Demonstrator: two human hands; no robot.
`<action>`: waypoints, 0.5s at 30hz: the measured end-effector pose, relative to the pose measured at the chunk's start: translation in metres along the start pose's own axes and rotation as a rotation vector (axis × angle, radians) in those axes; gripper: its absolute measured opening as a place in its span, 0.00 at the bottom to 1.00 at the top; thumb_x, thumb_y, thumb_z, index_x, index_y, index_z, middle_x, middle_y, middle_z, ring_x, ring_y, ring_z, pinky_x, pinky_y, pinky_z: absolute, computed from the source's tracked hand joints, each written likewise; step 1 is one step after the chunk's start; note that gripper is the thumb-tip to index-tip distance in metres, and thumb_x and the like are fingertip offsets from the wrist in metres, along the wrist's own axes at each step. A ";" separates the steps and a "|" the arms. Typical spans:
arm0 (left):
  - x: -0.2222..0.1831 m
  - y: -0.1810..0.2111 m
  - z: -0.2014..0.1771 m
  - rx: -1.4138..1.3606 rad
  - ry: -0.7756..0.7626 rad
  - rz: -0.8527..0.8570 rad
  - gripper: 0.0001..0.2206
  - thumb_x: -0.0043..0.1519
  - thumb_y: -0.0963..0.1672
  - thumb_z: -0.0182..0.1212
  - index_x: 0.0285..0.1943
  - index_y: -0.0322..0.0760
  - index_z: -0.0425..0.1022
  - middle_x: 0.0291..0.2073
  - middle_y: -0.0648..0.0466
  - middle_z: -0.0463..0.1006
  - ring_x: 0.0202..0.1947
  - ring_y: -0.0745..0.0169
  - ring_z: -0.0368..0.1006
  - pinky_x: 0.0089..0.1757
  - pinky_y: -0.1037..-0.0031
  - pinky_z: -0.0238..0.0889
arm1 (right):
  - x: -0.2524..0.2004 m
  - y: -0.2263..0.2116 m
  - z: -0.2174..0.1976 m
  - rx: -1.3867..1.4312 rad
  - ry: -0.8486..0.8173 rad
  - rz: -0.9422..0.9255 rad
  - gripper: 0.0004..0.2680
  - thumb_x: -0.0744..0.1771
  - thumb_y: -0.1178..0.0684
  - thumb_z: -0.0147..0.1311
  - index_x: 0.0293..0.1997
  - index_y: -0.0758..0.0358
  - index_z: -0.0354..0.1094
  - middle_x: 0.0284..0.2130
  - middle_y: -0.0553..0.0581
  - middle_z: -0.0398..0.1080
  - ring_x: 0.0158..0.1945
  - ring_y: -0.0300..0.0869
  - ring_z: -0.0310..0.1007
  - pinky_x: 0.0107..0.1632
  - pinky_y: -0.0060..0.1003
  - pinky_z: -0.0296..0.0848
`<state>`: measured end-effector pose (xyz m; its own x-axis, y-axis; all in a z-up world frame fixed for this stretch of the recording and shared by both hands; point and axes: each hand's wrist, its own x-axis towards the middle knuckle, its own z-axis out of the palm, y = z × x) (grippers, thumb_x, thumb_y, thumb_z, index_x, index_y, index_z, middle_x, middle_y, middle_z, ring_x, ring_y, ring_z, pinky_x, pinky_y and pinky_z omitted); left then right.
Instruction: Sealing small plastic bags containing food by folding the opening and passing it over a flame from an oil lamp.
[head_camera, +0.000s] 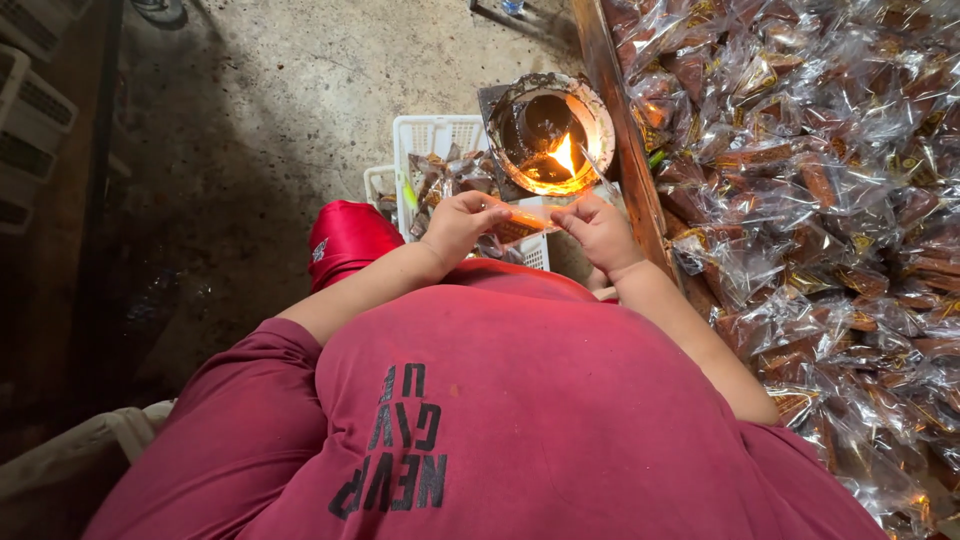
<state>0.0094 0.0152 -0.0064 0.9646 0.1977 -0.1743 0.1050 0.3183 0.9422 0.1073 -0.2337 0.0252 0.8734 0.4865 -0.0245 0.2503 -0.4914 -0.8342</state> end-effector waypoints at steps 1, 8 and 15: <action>0.001 -0.001 -0.001 -0.001 0.000 0.000 0.10 0.55 0.43 0.77 0.43 0.36 0.84 0.29 0.46 0.84 0.27 0.67 0.80 0.32 0.76 0.78 | -0.002 -0.011 0.002 -0.001 0.000 0.000 0.08 0.66 0.47 0.68 0.38 0.58 0.80 0.29 0.58 0.71 0.34 0.38 0.71 0.39 0.37 0.73; -0.016 0.023 0.015 0.752 -0.348 0.258 0.31 0.55 0.51 0.74 0.68 0.48 0.68 0.51 0.44 0.80 0.54 0.38 0.75 0.53 0.51 0.69 | -0.007 -0.072 0.018 0.930 -0.061 0.437 0.02 0.69 0.59 0.55 0.40 0.66 0.67 0.34 0.61 0.74 0.37 0.46 0.80 0.45 0.47 0.82; -0.009 0.014 0.003 0.619 -0.426 0.219 0.20 0.56 0.50 0.72 0.56 0.45 0.74 0.43 0.47 0.81 0.49 0.44 0.78 0.47 0.58 0.71 | -0.023 -0.117 0.036 0.782 -0.134 0.247 0.06 0.69 0.57 0.56 0.50 0.61 0.73 0.43 0.45 0.73 0.45 0.32 0.73 0.50 0.28 0.76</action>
<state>0.0027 0.0153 0.0090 0.9754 -0.2166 0.0412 -0.1037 -0.2862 0.9525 0.0431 -0.1613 0.1035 0.7953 0.5371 -0.2812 -0.3481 0.0248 -0.9371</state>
